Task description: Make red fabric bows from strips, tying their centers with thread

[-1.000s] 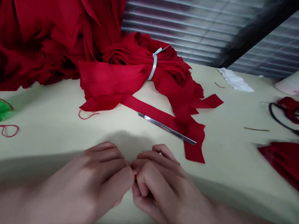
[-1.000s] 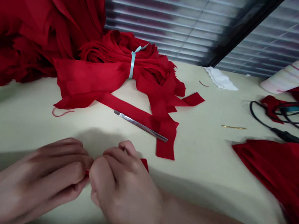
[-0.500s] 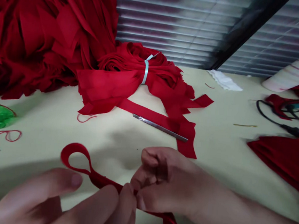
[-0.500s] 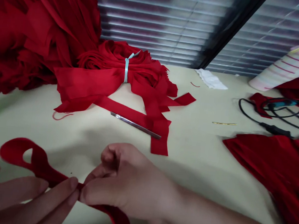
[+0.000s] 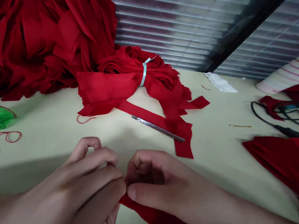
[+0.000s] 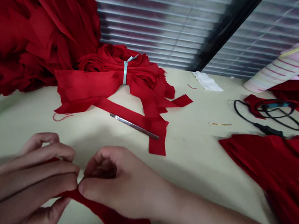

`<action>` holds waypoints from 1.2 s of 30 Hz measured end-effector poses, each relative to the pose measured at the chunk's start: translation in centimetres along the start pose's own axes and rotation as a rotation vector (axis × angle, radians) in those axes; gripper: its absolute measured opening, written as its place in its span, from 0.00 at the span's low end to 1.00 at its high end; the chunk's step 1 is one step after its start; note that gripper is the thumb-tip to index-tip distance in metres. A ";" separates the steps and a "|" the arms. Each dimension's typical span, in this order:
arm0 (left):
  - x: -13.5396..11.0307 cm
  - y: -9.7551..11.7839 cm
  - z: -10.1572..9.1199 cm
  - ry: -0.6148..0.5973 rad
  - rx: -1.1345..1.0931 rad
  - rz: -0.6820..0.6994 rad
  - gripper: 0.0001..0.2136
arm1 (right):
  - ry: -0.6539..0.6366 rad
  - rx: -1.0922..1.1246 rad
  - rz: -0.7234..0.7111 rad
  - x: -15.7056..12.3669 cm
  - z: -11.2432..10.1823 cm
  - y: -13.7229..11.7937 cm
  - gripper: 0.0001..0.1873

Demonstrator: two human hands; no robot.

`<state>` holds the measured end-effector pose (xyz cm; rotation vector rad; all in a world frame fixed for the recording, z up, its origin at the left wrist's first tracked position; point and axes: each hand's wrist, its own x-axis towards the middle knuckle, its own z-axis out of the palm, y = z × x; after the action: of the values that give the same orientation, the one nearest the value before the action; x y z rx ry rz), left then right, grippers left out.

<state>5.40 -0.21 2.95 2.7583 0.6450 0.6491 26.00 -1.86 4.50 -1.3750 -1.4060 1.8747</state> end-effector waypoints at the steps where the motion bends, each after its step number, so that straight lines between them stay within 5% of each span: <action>1: 0.1 -0.1 0.1 -0.002 0.020 0.003 0.07 | 0.054 -0.157 -0.124 -0.4 -0.1 -0.1 0.04; 6: 0.7 -0.4 0.1 -0.039 -0.038 -0.045 0.06 | 0.428 -1.005 -0.760 -1.4 0.6 0.7 0.02; 10: 1.1 -0.1 0.2 0.022 -0.036 -0.058 0.06 | 0.570 -1.240 -0.894 -0.6 1.7 2.1 0.11; 26: 1.1 0.0 0.4 0.066 0.035 -0.054 0.07 | 0.436 -1.021 -0.887 0.1 1.1 1.9 0.12; 31: 0.2 -0.3 0.7 0.023 0.168 0.073 0.08 | 0.414 -0.967 -0.887 0.5 1.7 2.2 0.10; 36: -0.4 -0.2 0.5 0.039 0.224 0.052 0.10 | 0.120 -0.840 -0.709 1.3 0.1 -0.6 0.05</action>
<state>5.26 -0.28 2.31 2.9844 0.6952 0.6813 25.25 -0.58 4.47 -1.0224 -2.3402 0.7475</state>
